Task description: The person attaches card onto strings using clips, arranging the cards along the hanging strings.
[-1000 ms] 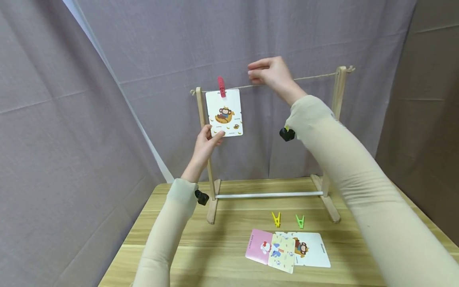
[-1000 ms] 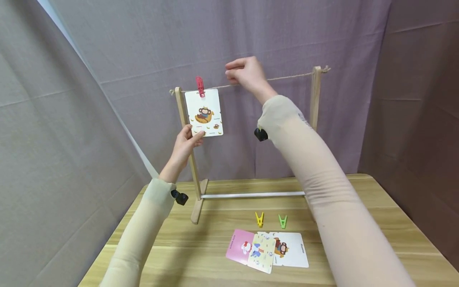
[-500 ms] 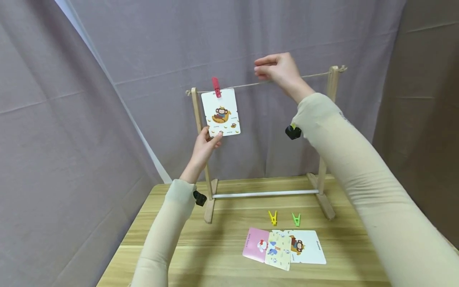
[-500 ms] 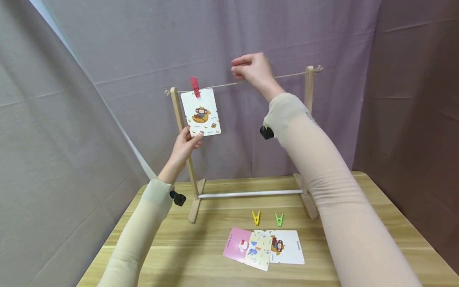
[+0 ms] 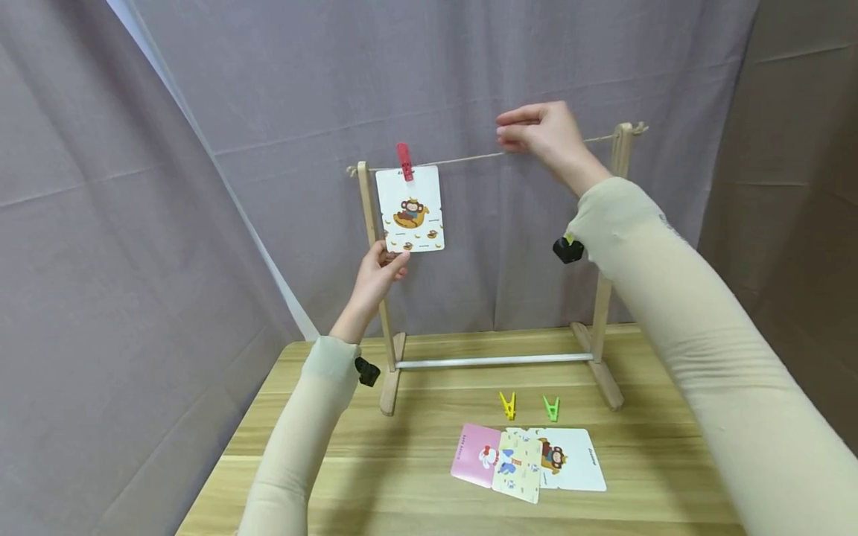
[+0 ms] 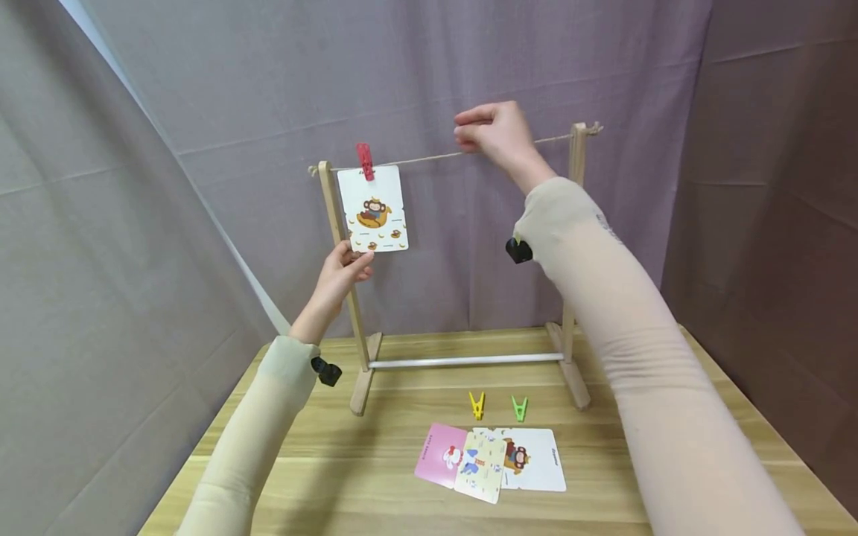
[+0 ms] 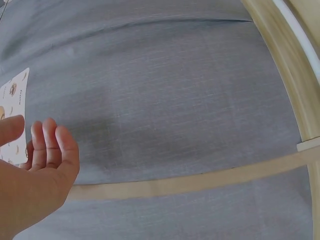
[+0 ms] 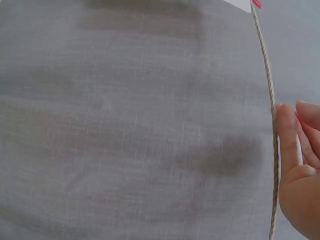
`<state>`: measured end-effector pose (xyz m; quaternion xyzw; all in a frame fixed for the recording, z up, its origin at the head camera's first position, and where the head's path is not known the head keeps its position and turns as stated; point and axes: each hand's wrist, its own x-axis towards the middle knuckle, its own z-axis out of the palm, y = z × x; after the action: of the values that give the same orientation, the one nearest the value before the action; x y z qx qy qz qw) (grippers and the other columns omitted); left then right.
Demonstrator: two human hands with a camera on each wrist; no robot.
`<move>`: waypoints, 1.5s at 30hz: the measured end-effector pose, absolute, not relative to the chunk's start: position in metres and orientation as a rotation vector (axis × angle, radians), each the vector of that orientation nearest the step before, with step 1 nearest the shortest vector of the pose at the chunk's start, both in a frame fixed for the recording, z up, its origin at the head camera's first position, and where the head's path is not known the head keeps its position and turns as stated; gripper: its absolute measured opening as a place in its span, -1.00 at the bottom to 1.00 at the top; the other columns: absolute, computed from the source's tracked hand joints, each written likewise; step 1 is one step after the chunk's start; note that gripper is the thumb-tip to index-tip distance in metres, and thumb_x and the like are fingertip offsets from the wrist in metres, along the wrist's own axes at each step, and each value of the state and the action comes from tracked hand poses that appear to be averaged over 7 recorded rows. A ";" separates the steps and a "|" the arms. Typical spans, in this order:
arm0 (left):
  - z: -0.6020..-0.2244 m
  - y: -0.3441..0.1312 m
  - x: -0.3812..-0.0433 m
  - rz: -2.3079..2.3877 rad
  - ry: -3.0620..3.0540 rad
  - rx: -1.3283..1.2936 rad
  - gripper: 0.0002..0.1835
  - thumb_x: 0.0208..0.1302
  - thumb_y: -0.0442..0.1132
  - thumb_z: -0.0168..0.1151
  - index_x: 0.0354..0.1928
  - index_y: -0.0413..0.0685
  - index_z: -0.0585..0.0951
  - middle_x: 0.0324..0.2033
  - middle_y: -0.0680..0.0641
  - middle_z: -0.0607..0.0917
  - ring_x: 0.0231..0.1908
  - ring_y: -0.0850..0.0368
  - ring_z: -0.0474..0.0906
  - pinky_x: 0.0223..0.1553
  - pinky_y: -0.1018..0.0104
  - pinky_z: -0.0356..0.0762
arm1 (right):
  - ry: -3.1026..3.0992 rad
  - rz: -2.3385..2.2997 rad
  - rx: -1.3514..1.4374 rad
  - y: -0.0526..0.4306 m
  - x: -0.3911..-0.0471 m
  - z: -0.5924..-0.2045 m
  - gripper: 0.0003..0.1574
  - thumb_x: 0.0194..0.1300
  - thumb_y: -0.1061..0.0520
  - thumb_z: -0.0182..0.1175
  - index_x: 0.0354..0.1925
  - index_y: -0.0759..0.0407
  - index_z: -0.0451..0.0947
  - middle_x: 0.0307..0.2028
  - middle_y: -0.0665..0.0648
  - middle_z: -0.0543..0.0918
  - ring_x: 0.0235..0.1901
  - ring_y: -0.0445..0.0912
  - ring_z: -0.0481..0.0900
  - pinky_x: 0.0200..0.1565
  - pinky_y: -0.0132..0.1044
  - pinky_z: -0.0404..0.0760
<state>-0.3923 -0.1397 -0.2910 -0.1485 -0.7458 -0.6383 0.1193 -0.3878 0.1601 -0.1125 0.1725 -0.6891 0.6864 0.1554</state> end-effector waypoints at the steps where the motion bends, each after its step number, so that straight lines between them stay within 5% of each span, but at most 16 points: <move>1: -0.291 -0.140 -0.392 -1.865 -2.187 -0.433 -0.63 0.43 -0.21 0.25 0.14 -0.25 0.43 -0.11 -0.21 0.63 -0.22 -0.06 0.60 -0.12 0.21 0.60 | -1.964 1.976 0.500 0.162 -0.387 -0.113 -0.59 0.25 0.42 0.30 0.09 0.50 0.59 -0.36 0.05 0.75 -0.41 -0.21 0.72 -0.21 -0.44 0.67; 12: -0.300 -0.145 -0.390 -1.861 -2.262 -0.410 -0.60 0.44 -0.21 0.24 0.14 -0.31 0.41 -0.11 -0.13 0.60 -0.22 0.01 0.59 -0.16 0.33 0.60 | -2.002 1.976 0.510 0.181 -0.377 -0.124 -0.58 0.25 0.39 0.33 0.08 0.48 0.60 -0.33 0.06 0.77 -0.35 -0.19 0.73 -0.22 -0.43 0.68; 18: -0.299 -0.145 -0.387 -1.865 -2.288 -0.471 -0.49 0.45 -0.20 0.23 0.30 -0.33 0.39 -0.04 -0.22 0.59 -0.20 -0.05 0.57 -0.01 0.11 0.60 | -1.927 2.058 0.514 0.192 -0.370 -0.124 -0.74 0.23 0.43 0.34 -0.08 0.39 0.70 -0.35 0.10 0.77 -0.37 -0.15 0.75 -0.24 -0.41 0.69; 25: -0.298 -0.147 -0.386 -1.861 -2.306 -0.519 -0.50 0.46 -0.21 0.22 0.32 -0.29 0.40 -0.14 -0.09 0.57 -0.22 -0.02 0.56 -0.10 0.24 0.58 | -1.976 2.025 0.498 0.206 -0.364 -0.125 -0.77 0.21 0.37 0.40 -0.12 0.32 0.73 -0.33 0.09 0.78 -0.34 -0.15 0.75 -0.22 -0.41 0.68; 31: -0.301 -0.152 -0.379 -1.849 -2.335 -0.518 -0.53 0.45 -0.25 0.23 0.30 -0.28 0.42 -0.16 -0.09 0.57 -0.16 -0.14 0.55 -0.08 0.22 0.58 | -1.985 2.019 0.513 0.217 -0.362 -0.133 -0.80 0.23 0.40 0.35 -0.14 0.31 0.74 -0.35 0.07 0.79 -0.37 -0.16 0.76 -0.24 -0.40 0.69; 45: -0.309 -0.167 -0.367 -1.760 -2.450 -0.541 -0.56 0.45 -0.22 0.23 0.28 -0.18 0.43 -0.15 -0.12 0.60 -0.19 -0.02 0.55 -0.14 0.31 0.57 | -2.159 1.831 0.539 0.253 -0.348 -0.159 -0.82 0.24 0.28 0.41 -0.16 0.14 0.78 -0.36 0.00 0.79 -0.34 -0.23 0.75 -0.23 -0.43 0.68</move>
<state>-0.3672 -0.1669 -0.3087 -0.1765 -0.7989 -0.5737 0.0383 -0.3482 0.2525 -0.1586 0.1854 -0.7429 0.6301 0.1294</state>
